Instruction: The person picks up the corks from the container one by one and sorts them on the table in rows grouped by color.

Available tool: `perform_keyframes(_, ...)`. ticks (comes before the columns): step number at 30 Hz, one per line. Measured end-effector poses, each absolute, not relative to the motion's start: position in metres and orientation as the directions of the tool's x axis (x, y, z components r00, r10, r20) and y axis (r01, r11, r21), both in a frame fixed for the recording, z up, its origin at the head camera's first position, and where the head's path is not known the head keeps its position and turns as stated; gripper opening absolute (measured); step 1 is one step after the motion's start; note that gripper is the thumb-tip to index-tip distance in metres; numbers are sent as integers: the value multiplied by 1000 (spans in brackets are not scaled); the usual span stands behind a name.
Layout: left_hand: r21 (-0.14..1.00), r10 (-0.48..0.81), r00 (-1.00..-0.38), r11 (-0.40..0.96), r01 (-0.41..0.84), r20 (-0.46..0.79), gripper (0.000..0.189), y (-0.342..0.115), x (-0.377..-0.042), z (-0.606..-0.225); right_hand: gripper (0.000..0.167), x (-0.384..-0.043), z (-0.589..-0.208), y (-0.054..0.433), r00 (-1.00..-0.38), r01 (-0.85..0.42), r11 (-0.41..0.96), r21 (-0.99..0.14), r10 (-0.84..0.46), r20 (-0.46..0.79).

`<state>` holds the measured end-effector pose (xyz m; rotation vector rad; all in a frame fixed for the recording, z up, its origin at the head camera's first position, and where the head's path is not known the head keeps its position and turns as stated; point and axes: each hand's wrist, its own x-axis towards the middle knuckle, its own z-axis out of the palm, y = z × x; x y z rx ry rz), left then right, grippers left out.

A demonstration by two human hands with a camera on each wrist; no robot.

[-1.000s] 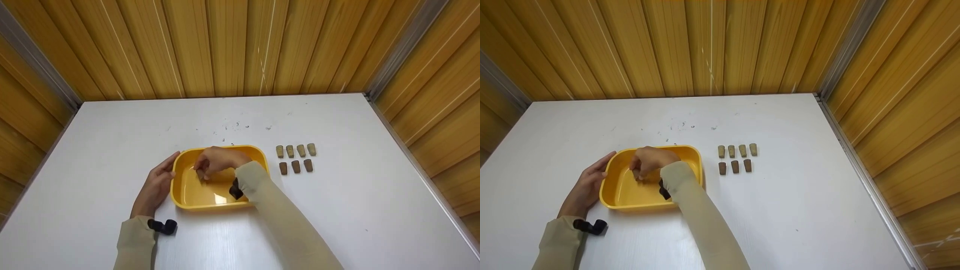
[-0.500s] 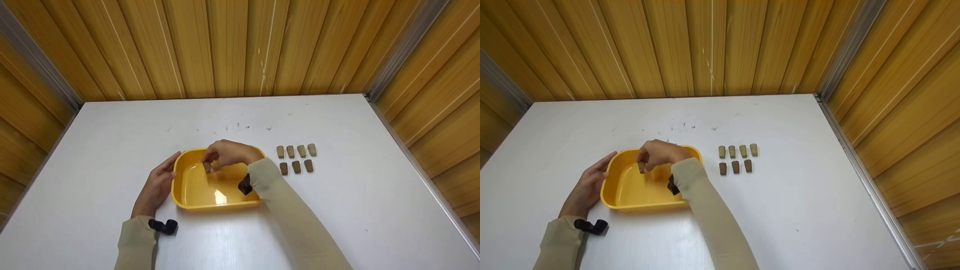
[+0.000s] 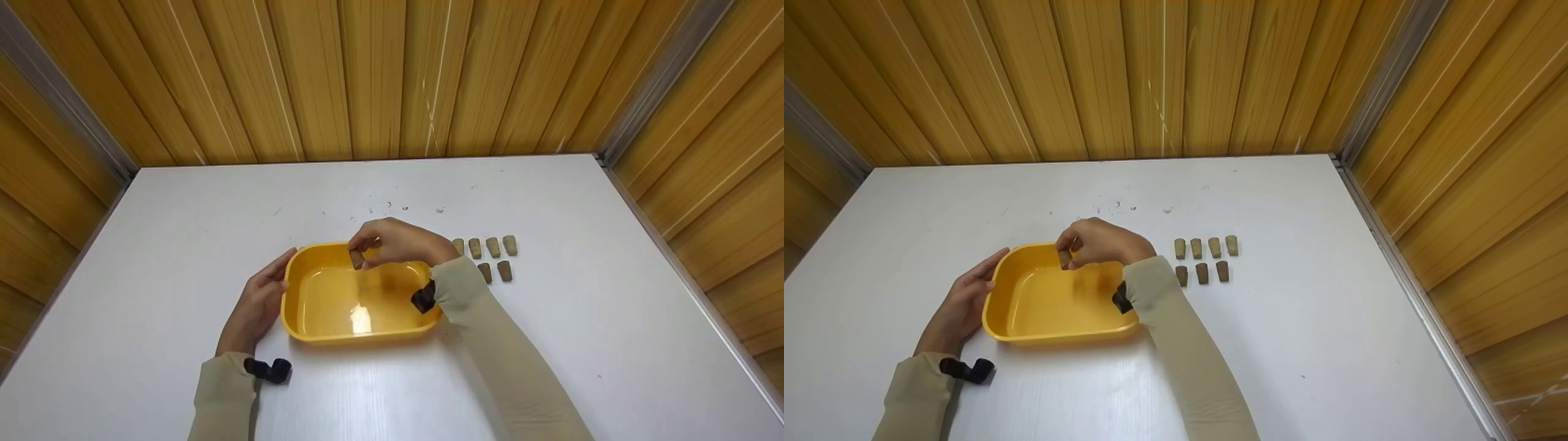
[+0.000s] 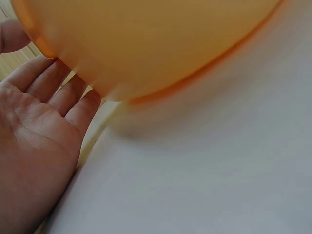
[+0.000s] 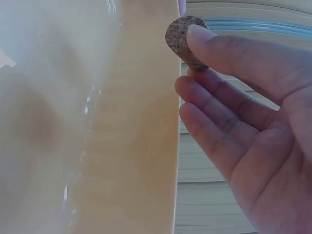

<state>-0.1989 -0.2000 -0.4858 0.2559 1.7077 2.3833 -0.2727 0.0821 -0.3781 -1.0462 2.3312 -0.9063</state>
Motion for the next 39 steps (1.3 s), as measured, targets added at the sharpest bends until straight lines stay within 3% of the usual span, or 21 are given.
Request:
perform_keyframes(10,949,242,-970,-306,-76,0,60,-200,-199,-485,36,-272,-380,112,-633,-539,470,-699,-774,-33)
perform_keyframes(25,956,251,-968,-284,-77,-3,61,-201,-200,-485,36,-273,-379,163,-690,-488,467,-737,-724,-2)
perform_keyframes(39,954,241,-971,-291,-68,4,61,-198,-199,-484,36,-266,-386,207,-786,-407,511,-757,-618,6)
